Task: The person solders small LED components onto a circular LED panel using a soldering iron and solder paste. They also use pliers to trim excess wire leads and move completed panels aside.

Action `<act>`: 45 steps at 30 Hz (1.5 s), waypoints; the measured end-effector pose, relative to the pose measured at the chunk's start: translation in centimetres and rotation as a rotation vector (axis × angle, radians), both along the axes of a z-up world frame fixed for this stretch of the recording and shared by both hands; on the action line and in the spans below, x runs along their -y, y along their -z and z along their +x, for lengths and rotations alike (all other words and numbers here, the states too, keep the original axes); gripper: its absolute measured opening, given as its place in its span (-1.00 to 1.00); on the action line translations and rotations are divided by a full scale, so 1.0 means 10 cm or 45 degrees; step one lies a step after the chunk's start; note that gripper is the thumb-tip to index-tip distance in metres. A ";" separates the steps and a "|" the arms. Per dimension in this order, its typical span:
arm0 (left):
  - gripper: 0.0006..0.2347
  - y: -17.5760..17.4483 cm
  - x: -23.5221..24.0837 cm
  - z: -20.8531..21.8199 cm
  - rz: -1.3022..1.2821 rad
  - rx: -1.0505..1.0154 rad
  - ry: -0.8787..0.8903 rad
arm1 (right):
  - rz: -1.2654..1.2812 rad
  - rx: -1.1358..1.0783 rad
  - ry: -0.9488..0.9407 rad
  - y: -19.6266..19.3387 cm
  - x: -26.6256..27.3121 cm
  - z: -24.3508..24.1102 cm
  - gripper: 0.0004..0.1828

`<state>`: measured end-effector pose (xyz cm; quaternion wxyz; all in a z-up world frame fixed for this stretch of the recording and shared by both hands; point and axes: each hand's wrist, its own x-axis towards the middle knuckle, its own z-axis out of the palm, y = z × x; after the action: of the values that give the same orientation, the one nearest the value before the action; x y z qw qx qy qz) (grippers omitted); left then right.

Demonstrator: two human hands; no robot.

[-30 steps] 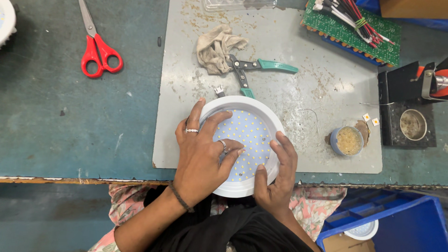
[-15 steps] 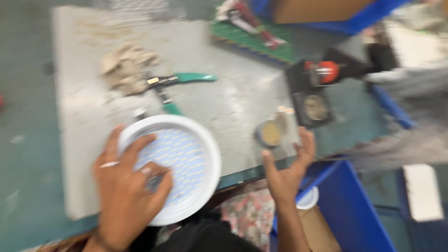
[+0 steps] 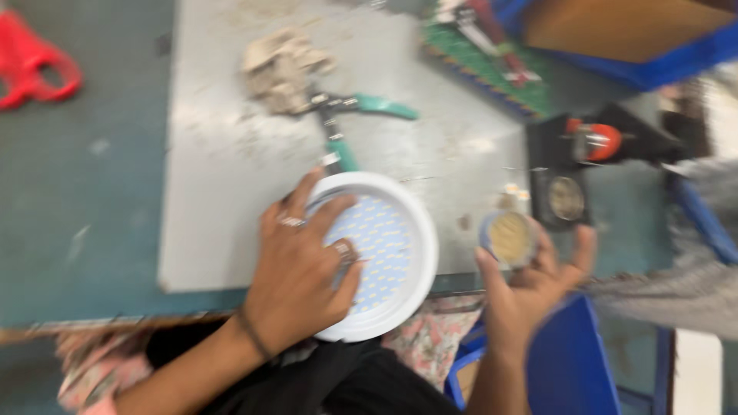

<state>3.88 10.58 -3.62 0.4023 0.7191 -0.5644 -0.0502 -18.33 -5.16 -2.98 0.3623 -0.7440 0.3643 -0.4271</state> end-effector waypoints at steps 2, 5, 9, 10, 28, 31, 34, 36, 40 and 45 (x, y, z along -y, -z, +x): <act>-0.86 0.02 -0.03 0.02 0.009 -0.025 0.016 | -0.091 -0.120 -0.177 -0.07 -0.22 -0.01 0.27; -0.84 0.05 -0.04 0.01 -0.005 -0.039 0.022 | -0.200 -0.262 -0.416 -0.06 -0.43 0.05 0.28; -0.85 0.07 -0.06 0.02 -0.016 -0.053 0.030 | -0.253 -0.448 -0.489 0.01 -0.52 0.22 0.25; -0.84 0.06 -0.06 0.02 -0.010 -0.050 0.029 | -0.242 -0.475 -0.497 0.01 -0.54 0.26 0.24; -0.83 0.08 -0.05 0.01 0.046 -0.034 0.017 | -0.165 -0.492 -0.489 0.00 -0.64 0.30 0.28; -0.83 0.08 -0.05 0.01 0.051 -0.034 0.019 | -0.176 -0.498 -0.480 0.00 -0.65 0.32 0.27; -0.83 0.09 -0.04 0.00 0.056 -0.039 0.018 | -0.191 -0.486 -0.490 0.01 -0.65 0.33 0.27; -0.83 0.09 -0.04 0.00 0.057 -0.050 0.016 | -0.205 -0.486 -0.497 0.02 -0.65 0.33 0.26; -0.82 0.09 -0.04 0.00 0.046 -0.046 0.005 | -0.195 -0.489 -0.466 0.02 -0.62 0.31 0.25; -0.83 0.10 -0.04 0.00 0.062 -0.012 0.005 | -0.173 -0.470 -0.437 0.03 -0.61 0.24 0.27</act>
<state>3.87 10.97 -4.60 0.3872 0.7272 -0.5626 -0.0681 -15.88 0.92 -3.28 0.3061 -0.8829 0.2630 -0.2400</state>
